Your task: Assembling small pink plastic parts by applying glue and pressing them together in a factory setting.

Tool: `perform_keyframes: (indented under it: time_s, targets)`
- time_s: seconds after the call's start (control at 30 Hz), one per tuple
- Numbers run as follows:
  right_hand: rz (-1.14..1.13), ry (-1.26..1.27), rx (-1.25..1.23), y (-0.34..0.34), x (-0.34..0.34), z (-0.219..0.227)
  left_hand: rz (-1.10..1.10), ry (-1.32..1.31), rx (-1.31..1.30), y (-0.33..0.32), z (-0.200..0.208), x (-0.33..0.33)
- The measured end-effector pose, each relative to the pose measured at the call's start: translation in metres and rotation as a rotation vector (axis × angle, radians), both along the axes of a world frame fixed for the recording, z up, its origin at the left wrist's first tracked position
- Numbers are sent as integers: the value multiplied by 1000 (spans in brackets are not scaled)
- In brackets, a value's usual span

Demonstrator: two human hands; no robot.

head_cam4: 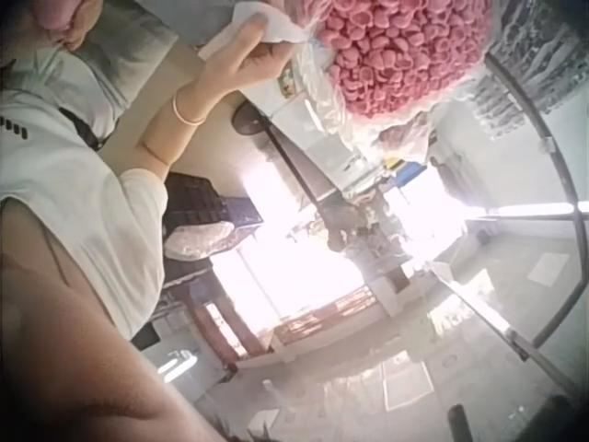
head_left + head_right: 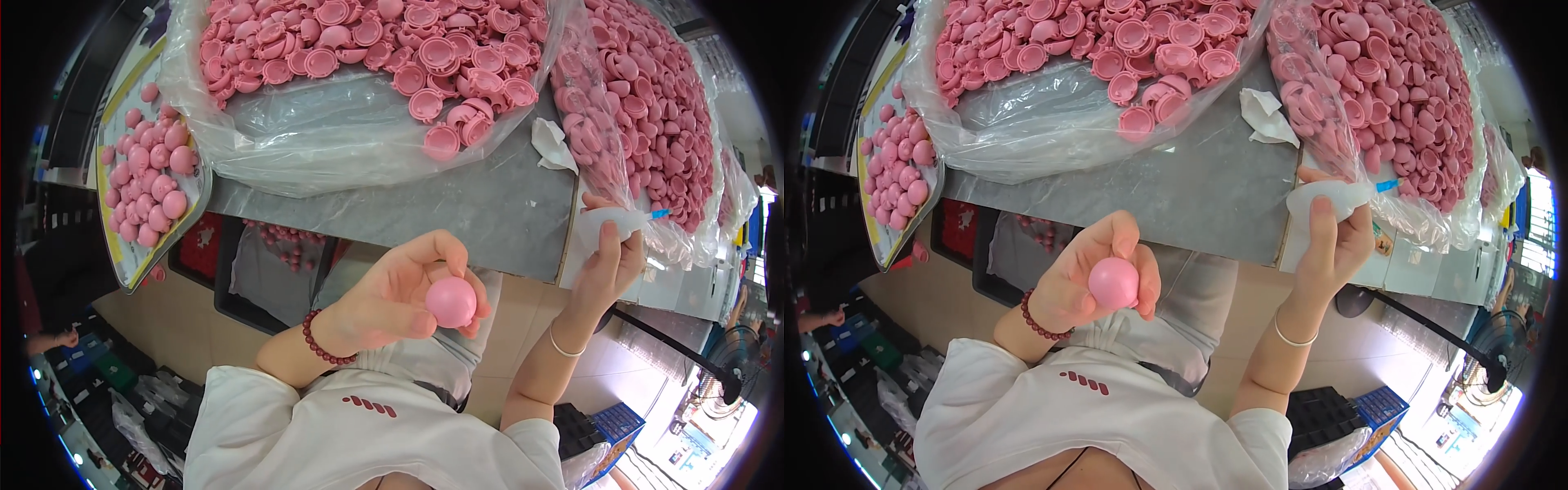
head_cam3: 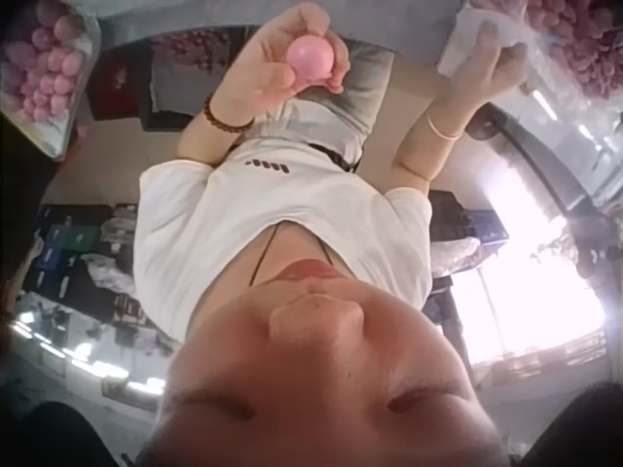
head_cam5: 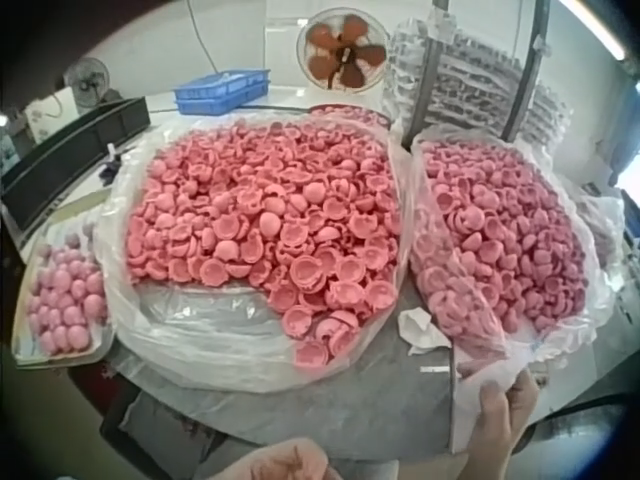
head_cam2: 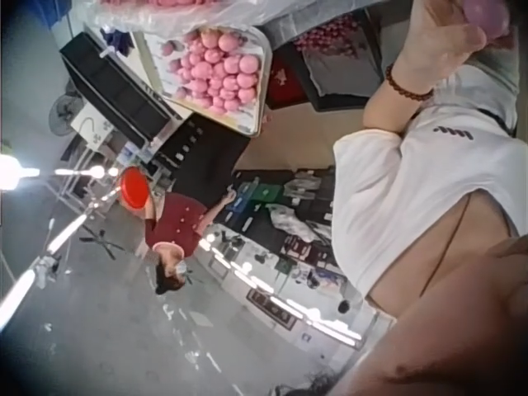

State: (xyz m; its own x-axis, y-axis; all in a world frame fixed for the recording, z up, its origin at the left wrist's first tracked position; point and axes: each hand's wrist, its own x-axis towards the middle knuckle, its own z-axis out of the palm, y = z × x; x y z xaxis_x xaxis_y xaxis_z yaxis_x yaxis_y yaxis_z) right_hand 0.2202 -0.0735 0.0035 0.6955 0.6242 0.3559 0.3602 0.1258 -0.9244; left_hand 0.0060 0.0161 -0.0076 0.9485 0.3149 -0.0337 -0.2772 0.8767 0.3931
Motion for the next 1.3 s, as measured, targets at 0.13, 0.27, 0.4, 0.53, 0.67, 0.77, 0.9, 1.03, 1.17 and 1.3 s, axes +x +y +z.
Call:
perform_keyframes:
  time_s: [0.13, 0.27, 0.4, 0.53, 0.67, 0.77, 0.9, 1.03, 1.17, 1.3]
  targets:
    - [25, 29, -12, 0, 2, -2, 44, 55, 64, -2, 5, 1]
    - [71, 49, -25, -2, 1, 0, 46, 95, 137, -3, 9, -1]
    - [100, 71, -50, -4, 2, -2, 53, 37, 91, -4, 3, -4]
    - [86, 85, -70, -3, 1, -2, 57, -56, 42, -4, 0, -5]
    - [73, 39, -113, 0, 0, -2, 170, -33, 214, -9, 3, -1]
    - [129, -27, -108, 1, 0, -1, 346, -16, 412, -12, 5, 2]
    - [326, -731, -317, 19, -1, 13, 424, 47, 682, 0, 1, -3]
    - [265, -730, -402, 23, -7, 8, 569, 66, 972, 9, -7, -6]
    - [272, -331, -487, 14, -19, 18, 611, 165, 1047, 11, -5, -12]
    - [486, 232, 99, -4, -49, 11, 682, 182, 1117, 11, -6, -9]
